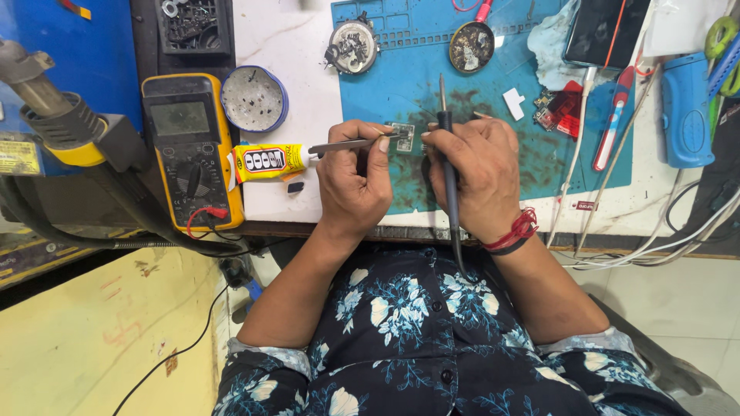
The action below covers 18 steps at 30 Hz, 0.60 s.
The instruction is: The person solders a small green circuit board on a workbench using a soldering iron and tweezers. They apply solder to multiple points on the board while holding it steady, then set the tools down and continue working on different sections.
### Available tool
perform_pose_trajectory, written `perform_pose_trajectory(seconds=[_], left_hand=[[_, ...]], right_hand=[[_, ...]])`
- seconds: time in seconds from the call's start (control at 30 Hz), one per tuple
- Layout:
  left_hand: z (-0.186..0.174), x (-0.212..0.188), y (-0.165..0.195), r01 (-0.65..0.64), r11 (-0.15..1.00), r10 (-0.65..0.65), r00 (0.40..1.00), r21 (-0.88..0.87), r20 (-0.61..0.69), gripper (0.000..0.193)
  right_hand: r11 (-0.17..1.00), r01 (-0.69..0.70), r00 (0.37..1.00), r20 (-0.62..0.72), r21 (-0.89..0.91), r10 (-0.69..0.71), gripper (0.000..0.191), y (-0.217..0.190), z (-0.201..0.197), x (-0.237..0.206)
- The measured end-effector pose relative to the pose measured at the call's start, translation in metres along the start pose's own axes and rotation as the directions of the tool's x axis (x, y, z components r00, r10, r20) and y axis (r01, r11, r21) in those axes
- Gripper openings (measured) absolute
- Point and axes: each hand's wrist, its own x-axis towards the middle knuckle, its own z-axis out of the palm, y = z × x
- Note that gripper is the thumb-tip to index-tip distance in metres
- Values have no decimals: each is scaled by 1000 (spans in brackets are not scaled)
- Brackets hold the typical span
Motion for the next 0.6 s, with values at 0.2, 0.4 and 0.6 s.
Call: perform_pose_trajectory(seconds=[0.2,0.4,0.6], left_hand=[[-1,0,0,-44,998,44,999,41,7,14],[0,0,-2,-45,999,45,999,25,-2,15],[0,0,-3,-53,998,53,999,30,4,14]], right_hand=[[999,21,1000,-15,-38,-22,33,-1,-1,3],[995,-61,989,-129,77,71,46,0,1,-8],[981,-39,981,-179,190,74,28,9,4,-21]])
